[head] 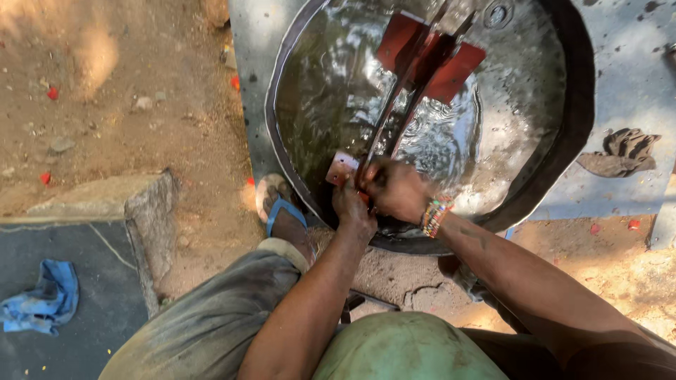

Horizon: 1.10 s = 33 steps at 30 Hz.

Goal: The person scrubs a red metal part in a basin of water using a wire brush. They repeatedly submerge and scrub the part, then use a metal rod to clean crevices before continuing to scrub with the brush.

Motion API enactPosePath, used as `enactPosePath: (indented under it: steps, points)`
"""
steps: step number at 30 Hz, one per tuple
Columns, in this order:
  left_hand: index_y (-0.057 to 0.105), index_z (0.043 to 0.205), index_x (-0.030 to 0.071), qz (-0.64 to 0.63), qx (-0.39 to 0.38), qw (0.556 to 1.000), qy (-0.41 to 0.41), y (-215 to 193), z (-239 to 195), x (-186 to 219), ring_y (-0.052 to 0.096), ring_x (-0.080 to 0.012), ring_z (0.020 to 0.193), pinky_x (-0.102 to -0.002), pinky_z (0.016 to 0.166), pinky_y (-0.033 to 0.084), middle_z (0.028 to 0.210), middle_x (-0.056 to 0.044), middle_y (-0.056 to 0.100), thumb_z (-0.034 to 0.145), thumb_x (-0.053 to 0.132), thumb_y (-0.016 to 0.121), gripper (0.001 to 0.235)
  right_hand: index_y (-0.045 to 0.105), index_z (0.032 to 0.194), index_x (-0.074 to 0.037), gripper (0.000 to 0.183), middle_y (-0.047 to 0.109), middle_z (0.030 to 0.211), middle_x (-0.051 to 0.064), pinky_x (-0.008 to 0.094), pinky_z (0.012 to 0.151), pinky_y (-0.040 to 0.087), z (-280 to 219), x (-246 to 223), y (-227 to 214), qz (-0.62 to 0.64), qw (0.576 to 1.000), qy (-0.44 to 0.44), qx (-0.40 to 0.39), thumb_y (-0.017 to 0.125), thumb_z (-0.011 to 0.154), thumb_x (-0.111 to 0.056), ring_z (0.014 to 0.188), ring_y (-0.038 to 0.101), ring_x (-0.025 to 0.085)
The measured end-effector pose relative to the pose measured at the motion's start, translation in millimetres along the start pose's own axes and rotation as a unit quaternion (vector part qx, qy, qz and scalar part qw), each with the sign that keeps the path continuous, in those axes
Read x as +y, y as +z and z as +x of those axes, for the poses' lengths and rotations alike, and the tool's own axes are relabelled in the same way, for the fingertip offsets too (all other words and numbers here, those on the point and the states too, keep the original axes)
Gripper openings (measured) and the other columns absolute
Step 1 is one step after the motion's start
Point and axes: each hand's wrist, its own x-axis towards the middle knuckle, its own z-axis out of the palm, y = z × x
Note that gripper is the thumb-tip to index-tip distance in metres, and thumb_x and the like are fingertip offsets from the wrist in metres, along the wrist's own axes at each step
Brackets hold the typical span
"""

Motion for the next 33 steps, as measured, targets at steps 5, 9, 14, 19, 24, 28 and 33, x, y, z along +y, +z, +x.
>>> enactPosePath:
  steps: [5, 9, 14, 19, 24, 28, 33]
  points:
    - [0.057, 0.117, 0.011, 0.047, 0.035, 0.995, -0.082, 1.3, -4.4, 12.8, 0.058, -0.023, 0.08, -0.04, 0.065, 0.049, 0.102, -0.008, 0.064, 0.104, 0.035, 0.053, 0.027, 0.065, 0.113, 0.001, 0.03, 0.074, 0.089, 0.009, 0.033, 0.066, 0.063, -38.9, -28.3, 0.6, 0.206, 0.977, 0.032, -0.034, 0.072, 0.088, -0.012, 0.075, 0.073, 0.015]
    - [0.058, 0.116, 0.013, 0.021, 0.007, 0.995, -0.096, 0.0, -9.0, 11.0, 0.061, -0.0226, 0.079, -0.042, 0.058, 0.05, 0.099, -0.006, 0.065, 0.101, 0.033, 0.053, 0.026, 0.059, 0.127, -0.009, 0.035, 0.073, 0.094, 0.007, 0.036, 0.063, 0.062, -54.5, -54.1, -22.7, -0.008, 0.981, 0.119, -0.155, 0.061, 0.094, -0.018, 0.07, 0.07, 0.022]
    - [0.058, 0.123, 0.013, 0.035, 0.002, 0.998, -0.042, 4.8, -11.6, 11.4, 0.065, -0.0192, 0.096, -0.043, 0.074, 0.053, 0.107, -0.003, 0.066, 0.099, 0.028, 0.057, 0.027, 0.041, 0.151, -0.01, 0.065, 0.071, 0.12, 0.012, 0.037, 0.073, 0.065, -19.7, -41.7, -48.3, -0.272, 0.947, 0.016, -0.168, 0.064, 0.091, -0.02, 0.088, 0.073, 0.024]
    - [0.056, 0.125, 0.011, 0.038, 0.01, 0.999, -0.034, 5.4, -13.3, 11.3, 0.058, -0.0208, 0.103, -0.048, 0.087, 0.05, 0.11, -0.006, 0.06, 0.1, 0.023, 0.062, 0.029, 0.065, 0.114, 0.006, 0.039, 0.071, 0.095, 0.018, 0.039, 0.08, 0.061, 25.7, -11.2, -19.1, -0.484, 0.824, -0.013, -0.296, 0.068, 0.088, -0.022, 0.089, 0.072, 0.029]
    - [0.056, 0.126, 0.016, 0.022, 0.019, 0.997, -0.07, -2.5, -4.1, 6.3, 0.062, -0.019, 0.103, -0.047, 0.088, 0.052, 0.112, -0.001, 0.065, 0.098, 0.022, 0.054, 0.029, 0.06, 0.116, 0.0, 0.043, 0.07, 0.096, 0.019, 0.045, 0.085, 0.058, 17.5, 14.0, 6.5, -0.576, 0.766, -0.153, -0.239, 0.069, 0.085, -0.027, 0.088, 0.071, 0.032]
    - [0.056, 0.13, 0.011, 0.034, -0.018, 0.999, -0.004, -16.5, 22.6, -18.3, 0.061, -0.0237, 0.104, -0.047, 0.089, 0.05, 0.115, -0.008, 0.065, 0.103, 0.019, 0.057, 0.028, 0.066, 0.115, -0.002, 0.04, 0.071, 0.095, 0.019, 0.045, 0.076, 0.059, 29.7, 54.3, 23.1, -0.506, 0.836, -0.136, -0.163, 0.067, 0.081, -0.023, 0.086, 0.071, 0.032]
    - [0.054, 0.132, 0.013, 0.016, -0.024, 0.998, -0.051, 1.3, 13.2, -0.6, 0.063, -0.0259, 0.104, -0.05, 0.088, 0.051, 0.116, -0.006, 0.067, 0.102, 0.023, 0.054, 0.032, 0.073, 0.115, -0.008, 0.036, 0.073, 0.096, 0.018, 0.048, 0.067, 0.06, 14.1, 83.0, 30.5, -0.258, 0.938, -0.224, -0.063, 0.064, 0.08, -0.015, 0.083, 0.071, 0.033]
